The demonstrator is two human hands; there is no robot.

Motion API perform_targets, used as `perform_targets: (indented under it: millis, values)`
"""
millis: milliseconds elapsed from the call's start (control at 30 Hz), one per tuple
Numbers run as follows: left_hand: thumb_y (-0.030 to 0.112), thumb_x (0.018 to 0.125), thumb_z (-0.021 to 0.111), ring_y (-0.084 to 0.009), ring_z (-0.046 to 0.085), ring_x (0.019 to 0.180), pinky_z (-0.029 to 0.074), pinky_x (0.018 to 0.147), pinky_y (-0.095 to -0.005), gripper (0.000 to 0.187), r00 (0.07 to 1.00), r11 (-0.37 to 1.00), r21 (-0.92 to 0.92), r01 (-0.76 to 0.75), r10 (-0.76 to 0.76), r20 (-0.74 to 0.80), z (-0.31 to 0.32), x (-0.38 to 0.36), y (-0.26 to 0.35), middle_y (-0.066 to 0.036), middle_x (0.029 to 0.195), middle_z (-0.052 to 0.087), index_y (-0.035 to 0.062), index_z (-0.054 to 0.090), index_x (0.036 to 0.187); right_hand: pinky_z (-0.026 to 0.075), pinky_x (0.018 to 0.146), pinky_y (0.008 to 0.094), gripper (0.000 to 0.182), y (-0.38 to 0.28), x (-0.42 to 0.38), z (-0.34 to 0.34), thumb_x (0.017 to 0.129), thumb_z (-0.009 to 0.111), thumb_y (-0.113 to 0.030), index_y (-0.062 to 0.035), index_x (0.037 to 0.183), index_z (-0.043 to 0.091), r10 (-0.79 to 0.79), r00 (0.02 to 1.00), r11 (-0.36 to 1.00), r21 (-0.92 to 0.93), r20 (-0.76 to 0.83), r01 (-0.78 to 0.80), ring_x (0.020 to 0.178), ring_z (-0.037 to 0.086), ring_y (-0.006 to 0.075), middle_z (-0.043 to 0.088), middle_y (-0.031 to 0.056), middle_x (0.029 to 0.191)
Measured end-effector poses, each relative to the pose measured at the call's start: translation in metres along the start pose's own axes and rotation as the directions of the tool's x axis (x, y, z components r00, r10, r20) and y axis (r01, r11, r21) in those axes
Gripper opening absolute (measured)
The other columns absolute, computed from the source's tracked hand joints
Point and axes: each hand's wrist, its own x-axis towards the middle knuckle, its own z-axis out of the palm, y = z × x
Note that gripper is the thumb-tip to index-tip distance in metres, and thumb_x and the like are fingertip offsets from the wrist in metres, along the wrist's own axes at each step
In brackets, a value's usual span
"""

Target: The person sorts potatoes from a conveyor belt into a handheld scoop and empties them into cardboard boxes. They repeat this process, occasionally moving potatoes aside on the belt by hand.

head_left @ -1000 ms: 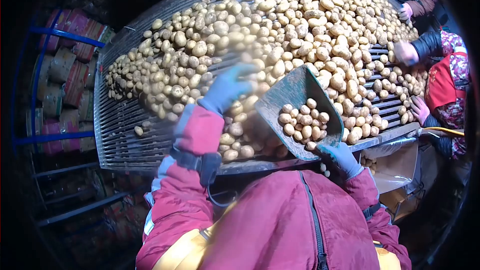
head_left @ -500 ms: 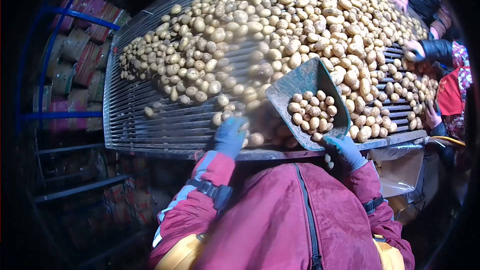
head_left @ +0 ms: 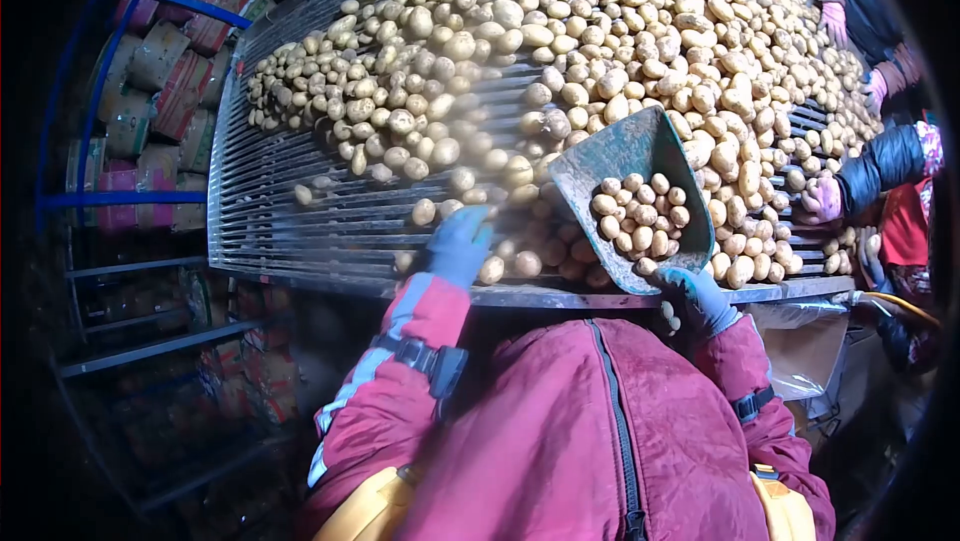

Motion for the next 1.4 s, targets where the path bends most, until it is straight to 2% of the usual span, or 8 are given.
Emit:
perform_targets:
  millis: [267,367,467,567,667,833,1067,1400]
  values:
    - [0.02,0.084,0.072,-0.0263,0.069,0.091,0.055,0.079,-0.0393,0.025,0.988,0.997,-0.066,0.044,-0.034,0.151,0.012,0.04,0.002,-0.009,0.108,0.071,0.0118,0.069,0.107,0.037,0.033,0.0293,0.025,0.001,-0.003,0.007,0.092,0.067,-0.027,-0.0026,0.098,0.069,-0.087,0.996,0.996,-0.016,-0.016,0.087,0.037,0.049,0.0151,0.057,0.0045,0.055]
    - [0.014,0.089,0.072,-0.0154,0.067,0.077,0.054,0.066,-0.0296,0.023,0.845,0.596,-0.607,0.525,-0.282,0.455,-0.004,0.061,-0.002,-0.009,0.106,0.073,0.006,0.067,0.111,0.038,0.033,0.0267,0.024,0.008,0.003,-0.004,0.093,0.064,-0.026,-0.003,0.099,0.068,-0.061,0.998,0.997,-0.052,0.016,0.062,0.038,0.05,0.0134,0.058,0.004,0.058]
    - [0.008,0.095,0.067,-0.0083,0.062,0.07,0.051,0.066,-0.0202,0.023,0.883,0.354,-0.81,0.468,-0.15,0.445,-0.035,0.076,0.046,-0.006,0.104,0.071,0.0009,0.068,0.117,0.037,0.033,0.0258,0.022,0.006,-0.003,0.002,0.094,0.064,-0.026,-0.0051,0.098,0.066,-0.066,0.998,0.995,-0.08,-0.004,0.065,0.038,0.05,0.0124,0.057,0.0032,0.056]
    - [0.006,0.096,0.064,-0.0087,0.065,0.078,0.052,0.069,-0.022,0.022,0.918,0.46,-0.812,0.361,-0.019,0.397,-0.07,0.08,0.1,-0.004,0.104,0.071,0.0002,0.067,0.118,0.036,0.032,0.0266,0.022,-0.003,-0.016,0.013,0.094,0.065,-0.028,-0.0057,0.098,0.066,0.004,1.0,0.995,-0.101,0.0,-0.004,0.038,0.049,0.0116,0.056,0.002,0.056]
    - [0.008,0.095,0.066,-0.0088,0.067,0.091,0.052,0.073,-0.0235,0.027,0.874,0.502,-0.723,0.475,-0.176,0.453,-0.035,0.088,0.042,-0.002,0.103,0.07,0.0016,0.067,0.12,0.036,0.032,0.0264,0.024,0.004,-0.011,0.008,0.094,0.065,-0.029,-0.0056,0.098,0.066,-0.018,0.999,0.994,-0.105,0.029,0.021,0.037,0.048,0.0117,0.056,0.0022,0.056]
    - [0.021,0.083,0.073,-0.0349,0.066,0.103,0.053,0.089,-0.0417,0.044,0.984,0.997,0.021,-0.08,0.076,0.162,0.029,0.059,-0.001,-0.017,0.117,0.066,0.011,0.065,0.124,0.036,0.033,0.0258,0.024,0.018,-0.003,0.001,0.093,0.065,-0.028,-0.0041,0.097,0.065,-0.032,0.999,0.998,-0.055,-0.017,0.031,0.037,0.049,0.013,0.056,0.0041,0.055]
    - [0.022,0.082,0.074,-0.0329,0.066,0.104,0.053,0.091,-0.0404,0.036,0.926,0.948,-0.175,0.267,-0.202,0.319,0.006,0.056,0.007,-0.015,0.11,0.068,0.0093,0.07,0.115,0.036,0.031,0.0271,0.024,0.012,-0.002,0.003,0.092,0.065,-0.026,-0.0031,0.098,0.063,-0.069,0.997,0.997,-0.042,-0.018,0.068,0.037,0.049,0.0145,0.056,0.0054,0.056]
    - [0.025,0.089,0.064,-0.0352,0.063,0.102,0.053,0.086,-0.0459,0.033,0.93,0.984,0.139,-0.112,0.055,0.363,0.027,-0.02,0.013,-0.012,0.113,0.061,0.0176,0.062,0.121,0.038,0.033,0.0276,0.023,0.006,-0.001,0.014,0.093,0.065,-0.026,-0.0032,0.094,0.066,-0.061,0.998,0.997,-0.054,-0.014,0.06,0.041,0.052,0.0141,0.059,0.0051,0.061]
